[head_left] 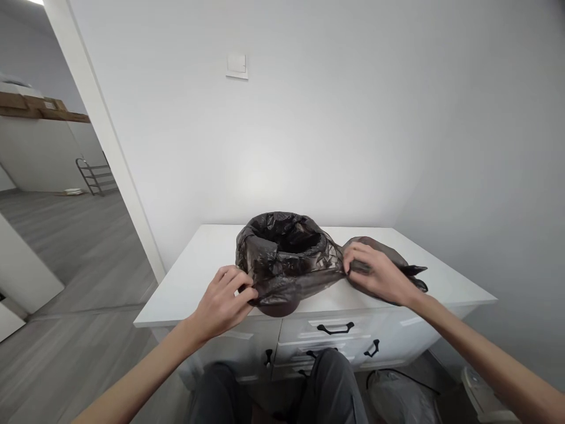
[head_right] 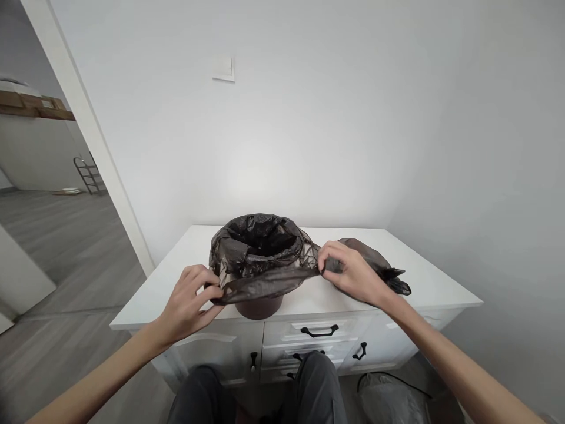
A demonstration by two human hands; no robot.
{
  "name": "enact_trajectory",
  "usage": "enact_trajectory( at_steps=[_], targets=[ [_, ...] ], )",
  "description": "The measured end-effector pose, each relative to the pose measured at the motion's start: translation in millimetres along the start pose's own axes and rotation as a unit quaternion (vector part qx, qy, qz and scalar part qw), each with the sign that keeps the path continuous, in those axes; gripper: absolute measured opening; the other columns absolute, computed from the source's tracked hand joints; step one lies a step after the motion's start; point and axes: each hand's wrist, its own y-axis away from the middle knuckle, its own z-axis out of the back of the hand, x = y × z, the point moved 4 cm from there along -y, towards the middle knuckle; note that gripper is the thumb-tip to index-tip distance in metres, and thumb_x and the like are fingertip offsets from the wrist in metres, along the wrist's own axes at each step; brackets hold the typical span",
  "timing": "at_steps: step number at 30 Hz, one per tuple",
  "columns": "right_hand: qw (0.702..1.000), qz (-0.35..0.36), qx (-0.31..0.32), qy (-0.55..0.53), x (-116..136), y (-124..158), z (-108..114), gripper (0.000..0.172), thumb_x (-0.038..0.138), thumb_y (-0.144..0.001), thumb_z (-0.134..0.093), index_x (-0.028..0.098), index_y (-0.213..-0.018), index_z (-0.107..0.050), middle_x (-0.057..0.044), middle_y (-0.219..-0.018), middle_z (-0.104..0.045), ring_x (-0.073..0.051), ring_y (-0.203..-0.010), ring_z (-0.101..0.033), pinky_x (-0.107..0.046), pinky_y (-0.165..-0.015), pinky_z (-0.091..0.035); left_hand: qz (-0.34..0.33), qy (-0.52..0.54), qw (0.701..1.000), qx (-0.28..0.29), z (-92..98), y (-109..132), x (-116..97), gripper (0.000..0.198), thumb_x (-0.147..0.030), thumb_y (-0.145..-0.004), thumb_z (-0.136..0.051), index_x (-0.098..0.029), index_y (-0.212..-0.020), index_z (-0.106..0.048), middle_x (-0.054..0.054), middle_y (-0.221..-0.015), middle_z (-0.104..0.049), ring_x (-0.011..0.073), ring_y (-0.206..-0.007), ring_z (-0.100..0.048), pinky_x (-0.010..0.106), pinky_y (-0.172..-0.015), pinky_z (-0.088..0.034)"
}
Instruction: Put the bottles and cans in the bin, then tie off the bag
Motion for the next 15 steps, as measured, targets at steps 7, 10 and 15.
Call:
enact_trajectory(
  at_steps=[7, 10, 15],
  targets=[
    [0.993, 0.021, 0.092, 0.071, -3.8, 11.6, -28.5, 0.024, 0.031, -0.1, -0.06, 0.026, -0.123, -0.067, -0.012, -0.133, -0.069, -0.029, -0.118, -0.07, -0.043, -0.1, -0.058, 0.072, 0.084, 0.976, 0.186, -55.1, 66.6, 29.9, 0.023, -0.024, -0.1, -0.061, -0.025, -0.122, -0.068, 0.011, -0.122, -0.068, 0.0264, -0.116, -0.066, 0.043, -0.102, -0.055],
    [0.998, -0.001, 0.002, 0.057, 17.0, 2.1, -2.2, 0.031, 0.032, -0.102, -0.057, 0.028, -0.132, -0.063, -0.01, -0.137, -0.067, -0.026, -0.105, -0.075, -0.043, -0.096, -0.06, 0.191, 0.116, 0.963, 0.147, -57.9, 97.2, 53.4, 0.037, -0.032, -0.099, -0.063, -0.027, -0.136, -0.062, 0.014, -0.139, -0.059, 0.0279, -0.129, -0.062, 0.045, -0.11, -0.054],
    [1.0, 0.017, 0.008, -0.006, 50.1, -22.6, 9.9, 0.052, 0.039, -0.102, -0.064, 0.035, -0.152, -0.05, -0.008, -0.155, -0.056, -0.019, -0.09, -0.075, -0.039, -0.091, -0.061, 0.356, 0.148, 0.92, 0.069, -62.9, 128.4, 93.2, 0.042, -0.048, -0.092, -0.069, -0.021, -0.124, -0.059, 0.013, -0.128, -0.059, 0.0268, -0.114, -0.067, 0.048, -0.103, -0.059]
  ],
)
